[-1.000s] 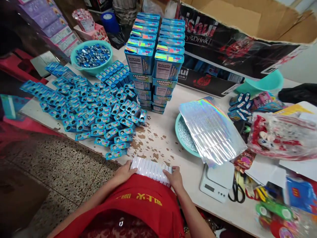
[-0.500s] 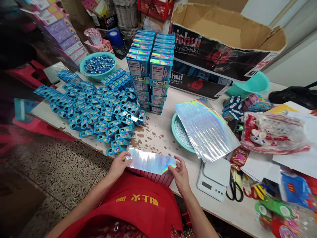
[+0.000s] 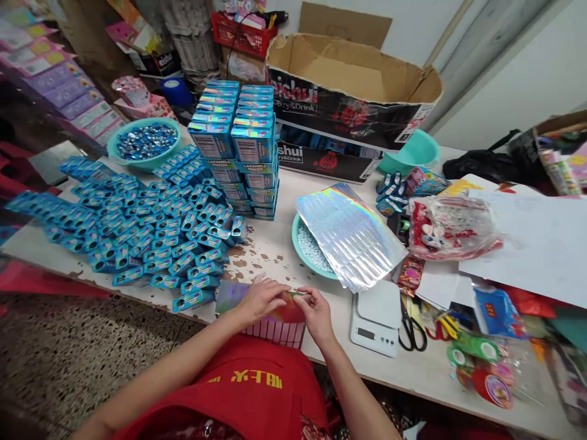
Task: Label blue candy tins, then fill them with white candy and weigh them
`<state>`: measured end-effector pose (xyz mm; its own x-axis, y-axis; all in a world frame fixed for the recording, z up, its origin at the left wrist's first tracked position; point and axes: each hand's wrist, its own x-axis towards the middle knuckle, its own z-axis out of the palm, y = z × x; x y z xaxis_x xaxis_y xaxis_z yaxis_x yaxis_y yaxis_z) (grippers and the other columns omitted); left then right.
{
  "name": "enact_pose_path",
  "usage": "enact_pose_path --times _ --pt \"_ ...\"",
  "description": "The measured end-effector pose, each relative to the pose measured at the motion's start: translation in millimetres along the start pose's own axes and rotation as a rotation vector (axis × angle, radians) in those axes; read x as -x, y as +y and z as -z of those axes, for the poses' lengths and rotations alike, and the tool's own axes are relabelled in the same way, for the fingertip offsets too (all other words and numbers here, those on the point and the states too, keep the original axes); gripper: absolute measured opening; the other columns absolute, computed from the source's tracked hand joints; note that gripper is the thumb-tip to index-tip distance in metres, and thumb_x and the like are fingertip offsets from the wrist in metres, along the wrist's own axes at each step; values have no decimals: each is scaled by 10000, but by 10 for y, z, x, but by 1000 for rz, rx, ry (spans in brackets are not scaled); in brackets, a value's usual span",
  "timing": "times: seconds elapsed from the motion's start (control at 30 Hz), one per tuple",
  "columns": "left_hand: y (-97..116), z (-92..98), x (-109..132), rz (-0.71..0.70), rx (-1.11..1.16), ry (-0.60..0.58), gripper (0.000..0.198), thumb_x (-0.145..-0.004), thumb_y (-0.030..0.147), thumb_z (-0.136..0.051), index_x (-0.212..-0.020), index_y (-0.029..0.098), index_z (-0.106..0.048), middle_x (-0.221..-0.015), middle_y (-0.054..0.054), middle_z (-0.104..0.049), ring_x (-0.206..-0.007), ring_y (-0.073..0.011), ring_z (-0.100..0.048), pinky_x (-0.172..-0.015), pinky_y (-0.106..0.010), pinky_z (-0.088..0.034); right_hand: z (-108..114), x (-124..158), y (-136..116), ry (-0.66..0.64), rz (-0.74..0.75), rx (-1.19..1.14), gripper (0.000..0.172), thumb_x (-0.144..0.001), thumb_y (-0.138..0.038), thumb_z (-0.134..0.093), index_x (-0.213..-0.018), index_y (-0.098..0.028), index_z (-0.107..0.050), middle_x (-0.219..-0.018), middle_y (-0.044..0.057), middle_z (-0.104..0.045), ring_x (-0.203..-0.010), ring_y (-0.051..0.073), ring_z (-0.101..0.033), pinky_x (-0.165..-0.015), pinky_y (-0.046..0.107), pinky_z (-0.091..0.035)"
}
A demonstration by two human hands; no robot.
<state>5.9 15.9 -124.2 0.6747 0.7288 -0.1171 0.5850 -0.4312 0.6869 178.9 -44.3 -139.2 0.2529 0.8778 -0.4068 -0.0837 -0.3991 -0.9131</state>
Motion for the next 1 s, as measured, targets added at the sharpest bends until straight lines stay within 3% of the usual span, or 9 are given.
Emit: enact_pose_path --times 0.13,0.37,0.6,0.8,0.9,1.0 --pt "-13 -48 -161 70 -41 -67 253 -871 330 -513 -1080 277 -646 -964 -22 -686 -950 -211 -548 -865 -378 -339 9 -16 18 16 -64 -102 449 -558 -474 -785 -849 -194 -587 -562 -37 -622 -512 134 -570 -525 251 -451" --pt "-24 43 -274 173 59 -136 199 -866 308 -519 -894 258 -709 -883 2 -700 -891 -191 -511 -846 -353 -308 36 -82 45 18 -86 -156 416 -545 -445 -795 -820 -193 -610 -643 -5 -665 -554 145 -597 -548 264 -467" --pt "-12 62 -371 150 22 -177 199 -874 281 -493 -837 230 -682 -870 0 -669 -894 -185 -512 -840 -357 -296 162 -204 -16 -15 110 242 282 -643 -468 -719 -721 -202 -670 -650 16 -664 -581 161 -586 -561 270 -451" --pt "-40 15 -408 74 -108 -142 239 -907 283 -431 -840 224 -652 -864 -12 -650 -881 -184 -522 -831 -356 -307 296 -308 -95 4 275 560 410 -758 -578 -575 -585 -209 -625 -604 18 -575 -566 153 -537 -547 268 -398" --pt "-141 34 -421 12 -151 -171 223 -912 307 -430 -941 228 -636 -929 -17 -667 -882 -184 -550 -835 -355 -320 314 -319 -99 -11 304 652 430 -802 -577 -522 -596 -208 -602 -638 15 -543 -580 147 -529 -546 261 -379" --pt "-279 81 -420 38 -164 -226 229 -906 347 -447 -917 233 -646 -918 -11 -679 -890 -188 -577 -831 -346 -343 307 -326 -94 -20 304 672 411 -829 -552 -498 -616 -209 -577 -659 14 -537 -589 145 -524 -544 256 -373"
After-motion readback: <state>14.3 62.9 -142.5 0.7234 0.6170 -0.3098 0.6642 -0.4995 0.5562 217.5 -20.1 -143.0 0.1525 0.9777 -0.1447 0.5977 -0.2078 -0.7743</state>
